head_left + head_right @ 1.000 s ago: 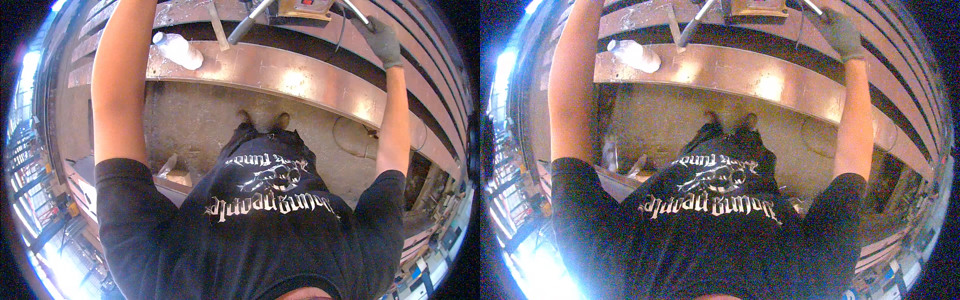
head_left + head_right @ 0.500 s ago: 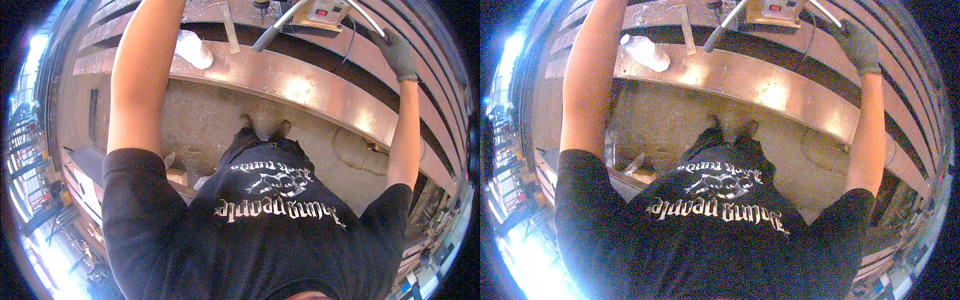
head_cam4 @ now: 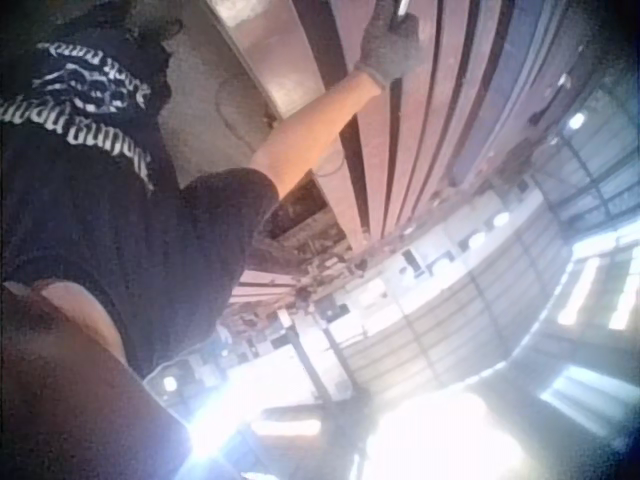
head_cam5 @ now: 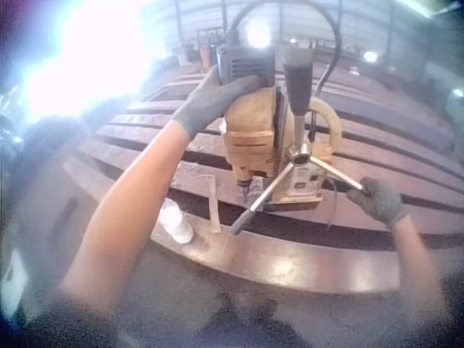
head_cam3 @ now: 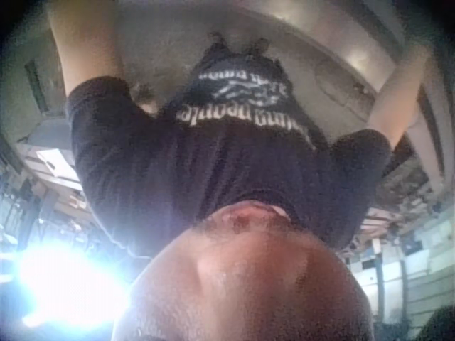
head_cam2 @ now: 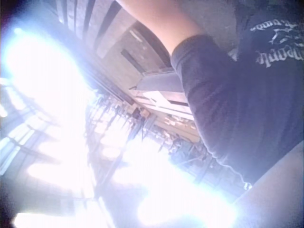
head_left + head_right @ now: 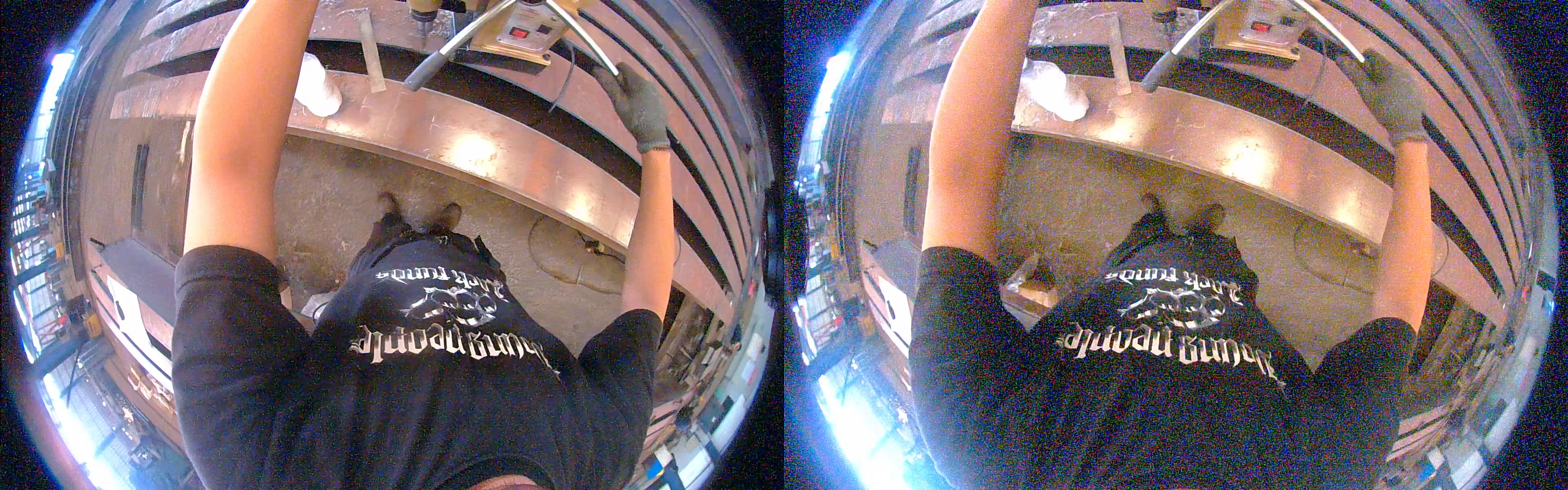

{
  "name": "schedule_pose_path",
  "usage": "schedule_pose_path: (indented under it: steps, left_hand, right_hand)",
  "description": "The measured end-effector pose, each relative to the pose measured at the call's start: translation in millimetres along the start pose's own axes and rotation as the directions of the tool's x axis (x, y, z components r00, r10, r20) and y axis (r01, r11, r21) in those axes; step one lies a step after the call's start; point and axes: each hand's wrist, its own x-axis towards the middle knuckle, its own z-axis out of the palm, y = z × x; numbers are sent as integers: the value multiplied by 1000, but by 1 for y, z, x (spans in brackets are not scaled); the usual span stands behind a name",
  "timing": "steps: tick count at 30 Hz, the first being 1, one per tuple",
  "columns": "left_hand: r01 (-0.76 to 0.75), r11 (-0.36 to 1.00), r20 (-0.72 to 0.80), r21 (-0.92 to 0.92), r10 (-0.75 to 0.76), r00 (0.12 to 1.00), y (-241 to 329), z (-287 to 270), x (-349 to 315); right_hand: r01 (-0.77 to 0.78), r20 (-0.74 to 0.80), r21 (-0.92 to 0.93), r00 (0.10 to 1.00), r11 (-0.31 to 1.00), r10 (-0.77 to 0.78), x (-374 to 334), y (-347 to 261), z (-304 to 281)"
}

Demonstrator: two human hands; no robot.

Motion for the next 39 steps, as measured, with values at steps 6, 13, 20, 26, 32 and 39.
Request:
schedule_pose_path:
  steps: [6,13,20,26,32,39]
  left_hand:
    - [152,976,-634,157,-18,773,42,99,-86]
    - [748,629,8,210,-766,642,-9,271,-138]
    - [601,769,10,220,-618,786,-97,334,-120]
    - [564,792,56,235,-590,806,-73,316,-163]
    - [709,691,231,142,-720,655,-25,258,-291]
    - [860,497,17,118,-867,498,20,160,-393]
  right_hand:
    - [-32,-31,196,999,980,39,-24,1,9]
    - [-155,68,215,987,964,143,-16,-17,-1]
    - [-153,12,291,988,944,157,-15,-21,5]
    - [-178,62,223,984,958,168,-11,-20,-18]
    - [258,-433,606,901,753,40,56,-116,-146]
    - [273,44,671,913,689,-405,92,-253,-250]
